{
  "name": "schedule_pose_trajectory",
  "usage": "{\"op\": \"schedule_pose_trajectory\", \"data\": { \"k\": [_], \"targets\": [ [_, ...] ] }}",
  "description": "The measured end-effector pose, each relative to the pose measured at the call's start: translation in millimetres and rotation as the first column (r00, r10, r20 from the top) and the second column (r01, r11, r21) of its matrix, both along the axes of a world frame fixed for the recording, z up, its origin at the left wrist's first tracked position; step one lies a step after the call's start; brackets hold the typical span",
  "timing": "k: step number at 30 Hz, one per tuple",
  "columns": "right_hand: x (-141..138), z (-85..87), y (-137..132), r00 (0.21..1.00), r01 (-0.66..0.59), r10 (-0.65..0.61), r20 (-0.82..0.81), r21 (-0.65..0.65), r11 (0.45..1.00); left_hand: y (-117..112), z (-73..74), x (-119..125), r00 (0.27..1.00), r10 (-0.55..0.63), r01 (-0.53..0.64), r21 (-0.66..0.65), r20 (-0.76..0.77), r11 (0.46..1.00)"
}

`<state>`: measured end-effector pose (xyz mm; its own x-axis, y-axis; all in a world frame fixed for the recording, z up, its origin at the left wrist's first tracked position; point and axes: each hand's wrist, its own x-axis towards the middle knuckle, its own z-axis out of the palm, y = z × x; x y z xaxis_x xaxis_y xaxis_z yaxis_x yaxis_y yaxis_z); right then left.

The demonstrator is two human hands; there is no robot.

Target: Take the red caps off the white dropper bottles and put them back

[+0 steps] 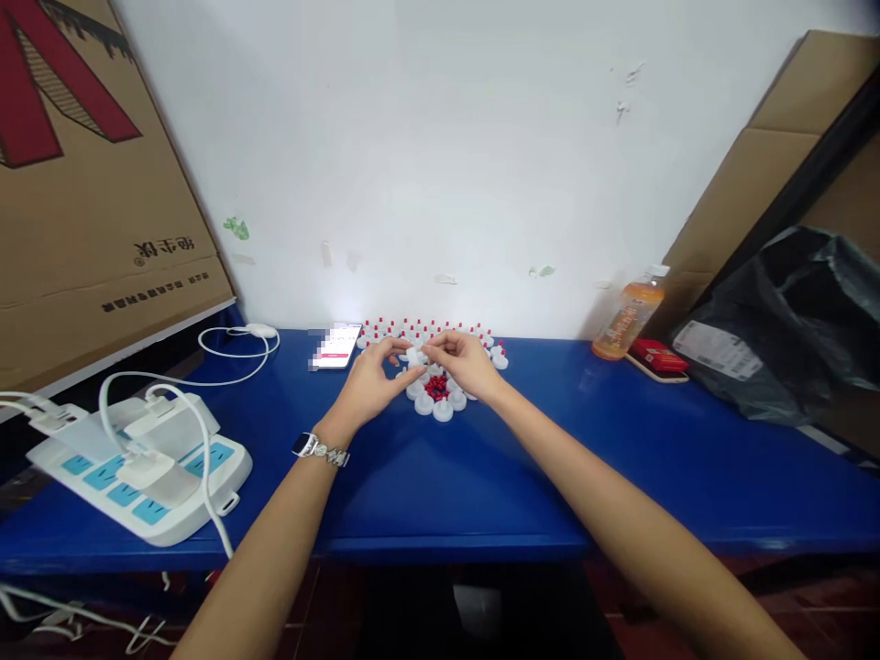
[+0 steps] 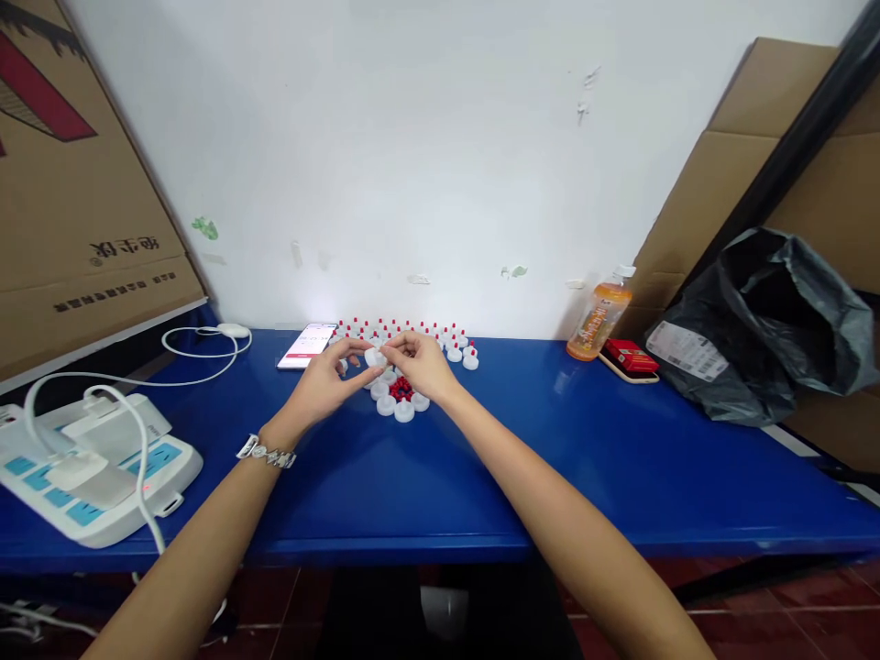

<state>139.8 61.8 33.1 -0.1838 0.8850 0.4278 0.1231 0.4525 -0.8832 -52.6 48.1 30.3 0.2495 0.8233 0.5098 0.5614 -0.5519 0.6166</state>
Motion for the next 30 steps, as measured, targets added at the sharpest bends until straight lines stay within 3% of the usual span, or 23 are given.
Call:
{"op": "schedule_pose_trajectory", "data": {
  "k": [2,4,7,11,14,19,23,26,30],
  "targets": [
    [-5,2.7,10,0.995,0.043,-0.045,0.089,0.033,0.999,7,-0.2,-17,0.995,0.093,-0.092,0.013,-0.04,0.996],
    [-14,5.0,21,0.964,0.072,-0.088,0.25,0.075,0.995,14,-2.3,-35,0.956,0.286,-0.286,0.018,-0.065,0.958],
    [-34,7.2,37,0.853,0.051,-0.112,0.51,0.132,0.99,21,-8.7,-52,0.885,0.435,-0.441,0.004,-0.167,0.898],
    [-56,10.5,51,0.631,0.001,-0.146,0.762,0.188,0.982,20,-17.6,-52,0.88,0.379,-0.416,-0.081,-0.286,0.906],
    [-63,13.7,54,0.506,-0.015,-0.169,0.846,0.204,0.979,18,-21.0,-47,0.884,0.336,-0.387,-0.106,-0.324,0.916],
    [-73,15.7,58,0.492,-0.02,-0.239,0.837,0.285,0.958,17,-23.1,-45,0.896,0.256,-0.33,-0.158,-0.363,0.931],
    [-83,16.8,62,0.443,-0.022,-0.192,0.876,0.224,0.974,17,-23.7,-46,0.907,0.247,-0.319,-0.174,-0.341,0.932],
    [-82,21.7,61,0.522,-0.01,-0.184,0.833,0.222,0.975,18,-22.1,-46,0.911,0.267,-0.328,-0.162,-0.314,0.931],
    [-65,29.1,50,0.817,0.033,-0.095,0.569,0.118,0.992,18,-17.7,-40,0.955,0.206,-0.226,-0.075,-0.215,0.971]
  ]
}}
